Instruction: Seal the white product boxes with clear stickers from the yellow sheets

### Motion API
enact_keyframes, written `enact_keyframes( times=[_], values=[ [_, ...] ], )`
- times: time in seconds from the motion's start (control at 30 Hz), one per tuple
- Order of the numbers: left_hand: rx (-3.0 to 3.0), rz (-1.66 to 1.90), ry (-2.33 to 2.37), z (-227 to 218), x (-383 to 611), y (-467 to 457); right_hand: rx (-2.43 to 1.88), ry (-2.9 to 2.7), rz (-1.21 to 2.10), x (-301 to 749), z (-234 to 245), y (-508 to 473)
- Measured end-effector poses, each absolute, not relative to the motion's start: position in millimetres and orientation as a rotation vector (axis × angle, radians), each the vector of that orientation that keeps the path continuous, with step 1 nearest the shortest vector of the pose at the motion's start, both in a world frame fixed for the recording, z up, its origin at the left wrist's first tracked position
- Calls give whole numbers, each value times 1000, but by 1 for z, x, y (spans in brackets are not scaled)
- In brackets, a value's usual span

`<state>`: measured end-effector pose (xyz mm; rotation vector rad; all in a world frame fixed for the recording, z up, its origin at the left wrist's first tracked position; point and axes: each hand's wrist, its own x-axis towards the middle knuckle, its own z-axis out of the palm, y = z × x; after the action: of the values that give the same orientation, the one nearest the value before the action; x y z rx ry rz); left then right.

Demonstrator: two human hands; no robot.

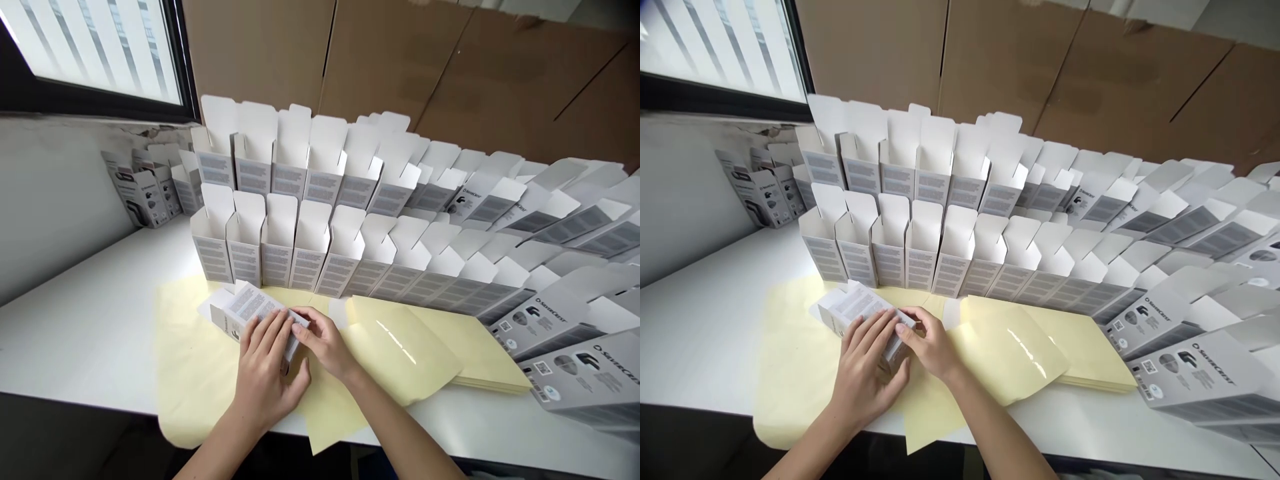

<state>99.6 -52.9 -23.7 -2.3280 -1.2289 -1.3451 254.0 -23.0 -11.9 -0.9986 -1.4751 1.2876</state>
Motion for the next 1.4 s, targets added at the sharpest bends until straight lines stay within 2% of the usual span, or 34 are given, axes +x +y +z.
enact_keyframes(
  times=[0.13, 0.3, 0.43, 0.57, 0.7, 0.83, 0.93, 1.1, 1.27, 1.4],
  values=[
    [-2287, -1458, -1278, -23, 94, -54, -928, -1451, 1392, 257, -6, -25],
    [-2020, -1615, -1844, -20, 96, -56, -870, -1394, 1472, 262, 2, -28],
    [-1860, -1888, -2232, -5, 97, -55, -906, -1375, 1463, 267, -2, -27],
    [-1716, -2202, -2458, 11, 90, -52, -925, -1349, 1443, 272, -7, -26],
    [-1607, -2336, -2560, 20, 86, -51, -903, -1330, 1461, 275, -4, -28],
    [-1567, -2406, -2479, 25, 87, -50, -886, -1312, 1456, 275, 2, -31],
    [-1638, -2497, -2236, 24, 90, -51, -836, -1371, 1458, 274, 7, -35],
    [-1776, -2448, -1900, 29, 99, -61, -747, -1437, 1475, 278, 16, -40],
    [-1922, -2616, -1674, 62, 115, -66, -646, -1408, 1518, 293, 38, -45],
    [-2086, -2731, -1512, 97, 132, -58, -713, -1402, 1414, 317, 79, -58]
  ],
)
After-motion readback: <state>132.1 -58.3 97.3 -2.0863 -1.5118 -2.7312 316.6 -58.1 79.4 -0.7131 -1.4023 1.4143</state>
